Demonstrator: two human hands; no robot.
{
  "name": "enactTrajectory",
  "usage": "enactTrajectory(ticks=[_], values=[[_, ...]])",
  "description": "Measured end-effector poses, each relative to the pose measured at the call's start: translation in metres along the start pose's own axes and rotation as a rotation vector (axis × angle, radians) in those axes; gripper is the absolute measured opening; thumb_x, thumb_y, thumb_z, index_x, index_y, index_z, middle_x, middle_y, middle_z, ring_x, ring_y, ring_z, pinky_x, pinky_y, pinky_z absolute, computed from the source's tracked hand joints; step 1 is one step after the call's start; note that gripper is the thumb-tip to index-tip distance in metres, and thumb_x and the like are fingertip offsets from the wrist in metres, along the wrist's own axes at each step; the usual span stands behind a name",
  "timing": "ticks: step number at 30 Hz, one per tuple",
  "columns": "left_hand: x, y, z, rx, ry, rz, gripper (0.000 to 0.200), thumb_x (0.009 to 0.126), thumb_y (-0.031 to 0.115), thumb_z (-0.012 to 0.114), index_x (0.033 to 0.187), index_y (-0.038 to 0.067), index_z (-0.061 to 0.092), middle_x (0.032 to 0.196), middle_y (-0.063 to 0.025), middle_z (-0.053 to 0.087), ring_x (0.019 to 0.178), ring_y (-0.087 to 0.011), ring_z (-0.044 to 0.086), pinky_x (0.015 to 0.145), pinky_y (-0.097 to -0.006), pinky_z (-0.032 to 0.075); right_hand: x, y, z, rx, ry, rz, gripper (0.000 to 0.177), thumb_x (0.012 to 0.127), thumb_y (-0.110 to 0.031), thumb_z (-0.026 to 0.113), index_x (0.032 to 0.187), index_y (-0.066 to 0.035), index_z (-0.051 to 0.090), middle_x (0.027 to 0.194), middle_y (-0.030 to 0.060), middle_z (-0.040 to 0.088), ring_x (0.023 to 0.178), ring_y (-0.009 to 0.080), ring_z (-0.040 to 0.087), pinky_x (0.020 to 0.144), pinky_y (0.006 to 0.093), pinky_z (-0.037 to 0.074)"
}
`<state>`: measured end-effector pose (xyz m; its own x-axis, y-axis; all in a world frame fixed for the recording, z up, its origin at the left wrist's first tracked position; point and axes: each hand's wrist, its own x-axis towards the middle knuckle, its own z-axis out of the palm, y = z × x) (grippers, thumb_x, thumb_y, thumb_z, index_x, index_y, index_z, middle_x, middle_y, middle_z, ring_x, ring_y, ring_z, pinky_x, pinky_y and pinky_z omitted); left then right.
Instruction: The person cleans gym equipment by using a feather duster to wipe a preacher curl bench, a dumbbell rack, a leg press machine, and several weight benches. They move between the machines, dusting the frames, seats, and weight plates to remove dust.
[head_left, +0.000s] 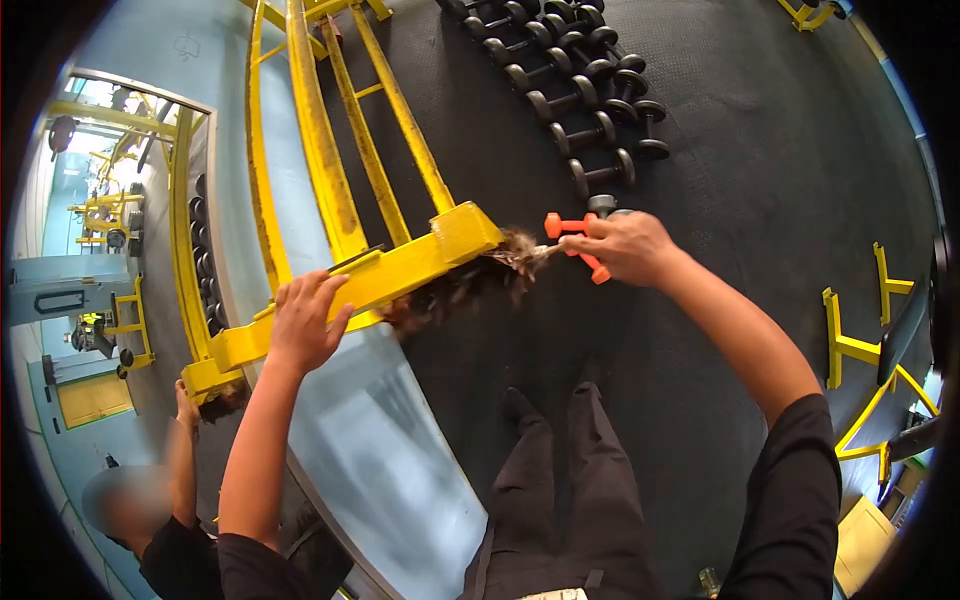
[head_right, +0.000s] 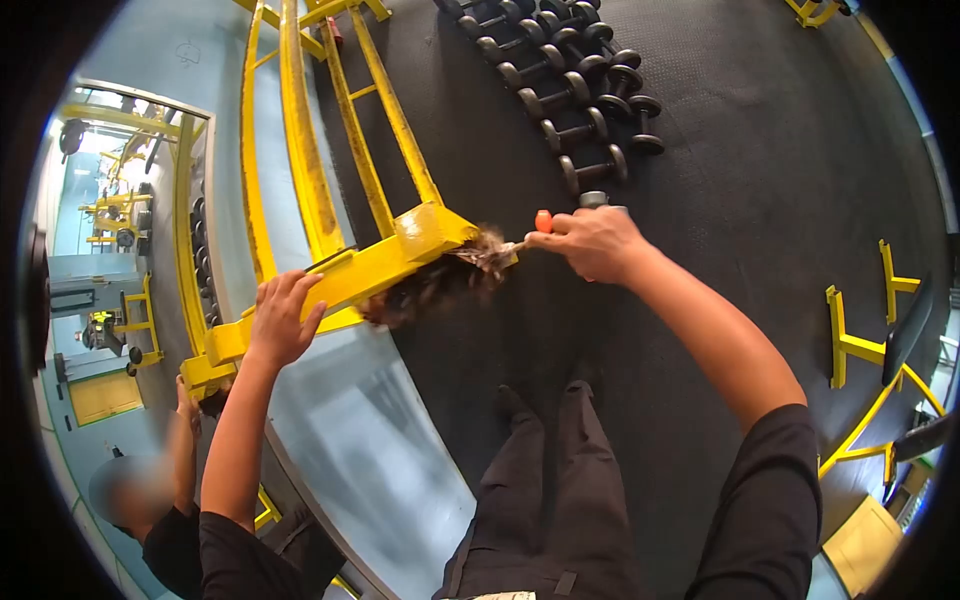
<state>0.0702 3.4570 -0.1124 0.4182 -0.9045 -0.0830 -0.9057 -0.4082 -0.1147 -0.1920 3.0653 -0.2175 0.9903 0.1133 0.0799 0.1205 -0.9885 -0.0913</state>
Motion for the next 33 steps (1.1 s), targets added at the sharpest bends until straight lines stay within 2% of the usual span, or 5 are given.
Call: enactTrajectory(ticks=[4, 6, 9, 18, 33], values=[[0.068, 0.034, 0.016, -0.133, -0.074, -0.037, 0.023, 0.092, 0.029, 0.062, 0.100, 0.009, 0.057, 0.098, -0.0131, 0.056, 0.098, -0.0326, 0.054, 0.088, -0.0451, 0.041, -0.002, 0.011, 0.044, 0.098, -0.262, 0.025, 0.053, 0.078, -0.015, 0.073, 0.127, -0.030, 0.061, 0.108, -0.0072, 0.065, 0.079, 0.0185, 0.070, 0.062, 0.0347, 0.054], [0.081, 0.035, 0.039, -0.134, -0.063, -0.011, 0.023, 0.092, 0.029, 0.062, 0.094, 0.008, 0.054, 0.094, -0.0136, 0.053, 0.092, -0.0338, 0.054, 0.082, -0.0452, 0.042, 0.001, 0.017, 0.064, 0.182, -0.326, 0.101, 0.038, 0.087, -0.015, 0.060, 0.123, -0.026, 0.066, 0.091, 0.0008, 0.066, 0.083, 0.0197, 0.070, 0.067, 0.0349, 0.056], [0.085, 0.039, 0.058, -0.171, 0.024, -0.005, 0.024, 0.090, 0.024, 0.063, 0.081, 0.005, 0.051, 0.084, -0.0145, 0.049, 0.083, -0.0360, 0.052, 0.072, -0.0453, 0.044, 0.008, 0.016, 0.113, 0.096, -0.475, 0.086, 0.033, 0.089, -0.017, 0.058, 0.119, -0.024, 0.068, 0.092, 0.0024, 0.066, 0.085, 0.0225, 0.070, 0.068, 0.0371, 0.057], [0.090, 0.040, 0.064, -0.211, 0.052, -0.057, 0.025, 0.084, 0.017, 0.066, 0.071, 0.005, 0.047, 0.075, -0.0126, 0.044, 0.070, -0.0331, 0.047, 0.063, -0.0423, 0.040, 0.007, -0.005, 0.343, 0.159, -0.430, 0.516, 0.019, 0.091, -0.021, 0.056, 0.095, -0.016, 0.073, 0.093, 0.0076, 0.067, 0.086, 0.0272, 0.071, 0.069, 0.0421, 0.056], [0.086, 0.035, 0.062, -0.225, 0.044, -0.087, 0.027, 0.083, 0.025, 0.069, 0.071, 0.009, 0.051, 0.079, -0.0109, 0.048, 0.079, -0.0327, 0.053, 0.069, -0.0432, 0.044, 0.039, -0.077, 0.212, 0.438, -0.308, 0.055, 0.043, 0.088, -0.018, 0.059, 0.130, -0.030, 0.062, 0.100, 0.0029, 0.065, 0.088, 0.0230, 0.070, 0.067, 0.0391, 0.056]])
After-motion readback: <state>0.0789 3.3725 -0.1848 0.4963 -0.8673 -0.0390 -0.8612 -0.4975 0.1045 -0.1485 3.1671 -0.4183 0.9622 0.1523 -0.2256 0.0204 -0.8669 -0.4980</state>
